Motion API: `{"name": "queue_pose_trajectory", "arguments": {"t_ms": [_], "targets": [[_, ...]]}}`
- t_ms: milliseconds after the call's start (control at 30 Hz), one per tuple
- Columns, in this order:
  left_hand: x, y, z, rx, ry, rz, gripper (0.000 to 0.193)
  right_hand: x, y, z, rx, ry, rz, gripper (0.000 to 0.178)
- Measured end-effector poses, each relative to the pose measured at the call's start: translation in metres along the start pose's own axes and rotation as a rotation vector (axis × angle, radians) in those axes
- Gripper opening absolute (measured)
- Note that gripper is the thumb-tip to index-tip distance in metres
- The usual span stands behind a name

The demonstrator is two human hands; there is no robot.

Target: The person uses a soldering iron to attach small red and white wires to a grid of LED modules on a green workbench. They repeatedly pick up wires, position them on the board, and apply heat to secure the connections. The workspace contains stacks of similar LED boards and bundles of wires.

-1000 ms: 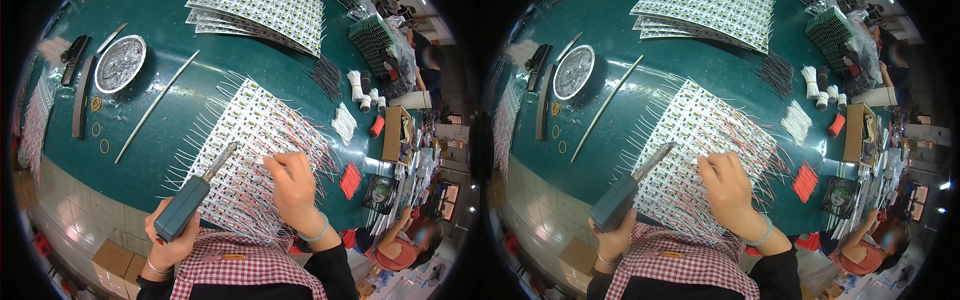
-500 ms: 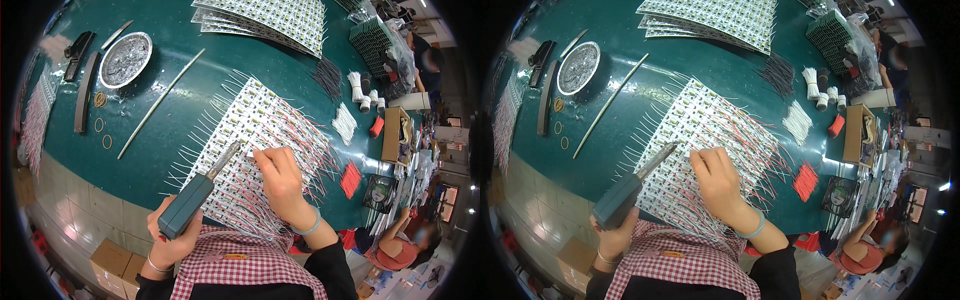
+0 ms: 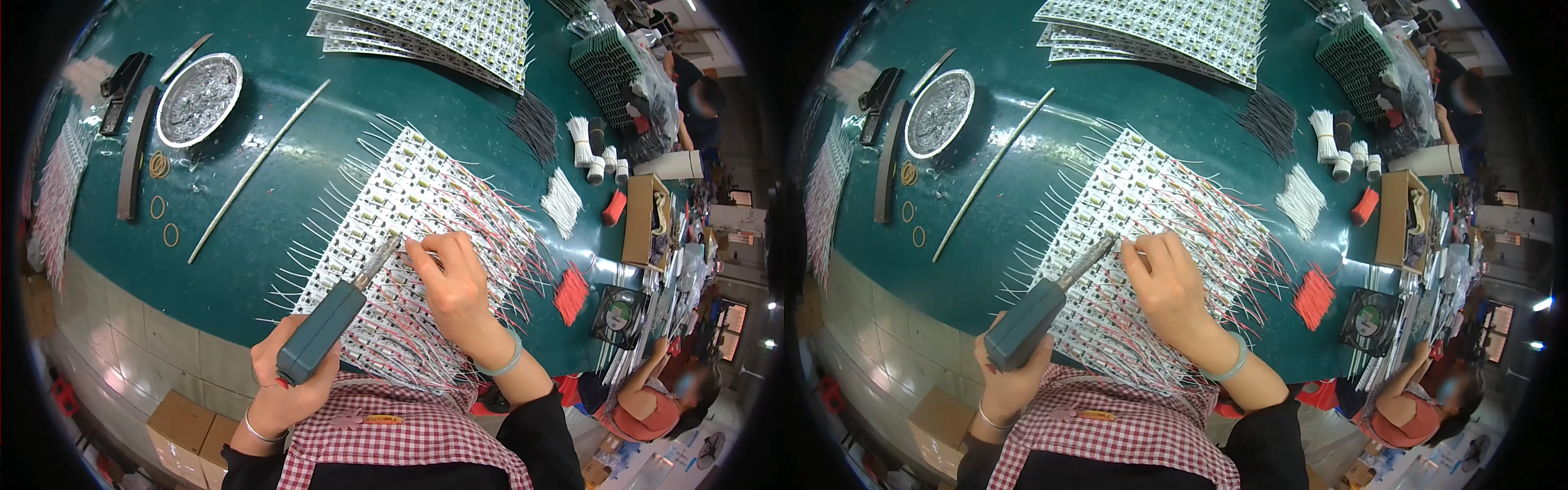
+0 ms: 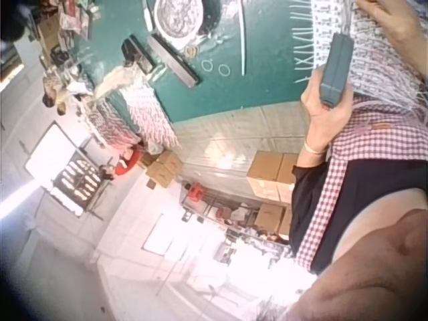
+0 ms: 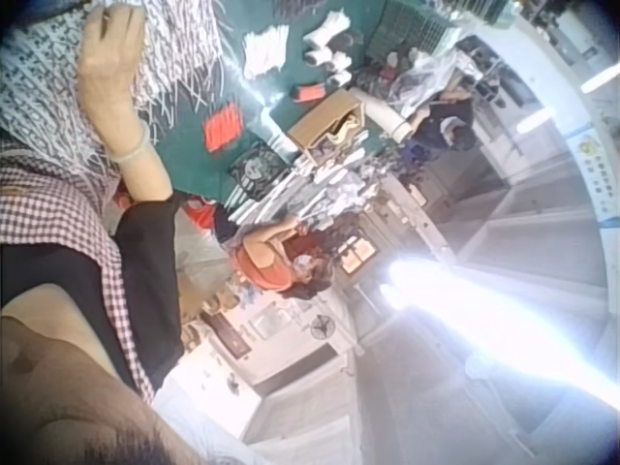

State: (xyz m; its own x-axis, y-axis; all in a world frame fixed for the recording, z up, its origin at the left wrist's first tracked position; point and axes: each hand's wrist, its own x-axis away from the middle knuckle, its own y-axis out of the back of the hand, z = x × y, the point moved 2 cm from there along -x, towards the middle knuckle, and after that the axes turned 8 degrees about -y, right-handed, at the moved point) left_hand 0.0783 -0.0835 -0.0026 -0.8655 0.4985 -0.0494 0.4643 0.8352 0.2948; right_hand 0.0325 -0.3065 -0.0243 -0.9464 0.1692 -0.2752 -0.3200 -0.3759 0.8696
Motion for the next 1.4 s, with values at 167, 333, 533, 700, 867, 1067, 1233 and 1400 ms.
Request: {"name": "queue_pose_trajectory", "arguments": {"t_ms": [167,333,533,700,867,1067,1233,1400], "targets": [[-0.003,0.001,-0.002,-0.04,-0.022,0.052,0.018,0.0,0.0,-0.001,0.02,0.02,0.009,0.031],[-0.003,0.002,-0.004,-0.05,0.007,0.064,0.018,-0.002,0.0,0.0,0.02,0.019,0.016,0.031],[-0.002,0.002,-0.002,-0.021,0.026,0.064,0.018,-0.005,0.002,0.002,0.027,0.019,0.043,0.029],[0.001,0.003,-0.003,-0.009,0.043,-0.011,0.018,-0.005,0.003,0.002,0.03,0.021,0.051,0.029],[0.02,0.03,0.004,-0.137,0.047,-0.211,0.028,-0.004,0.002,0.001,0.019,0.01,0.046,0.029],[-0.022,0.082,-0.018,-0.009,-0.205,-0.685,0.03,-0.005,0.004,0.003,0.029,0.016,0.042,0.031],[-0.029,0.082,0.009,0.039,0.064,-0.632,0.033,-0.003,0.001,0.004,0.018,0.0,0.027,0.033],[0.004,0.05,0.01,0.143,0.248,-0.451,0.041,0.004,0.004,0.002,0.003,-0.031,-0.024,0.031]]}}
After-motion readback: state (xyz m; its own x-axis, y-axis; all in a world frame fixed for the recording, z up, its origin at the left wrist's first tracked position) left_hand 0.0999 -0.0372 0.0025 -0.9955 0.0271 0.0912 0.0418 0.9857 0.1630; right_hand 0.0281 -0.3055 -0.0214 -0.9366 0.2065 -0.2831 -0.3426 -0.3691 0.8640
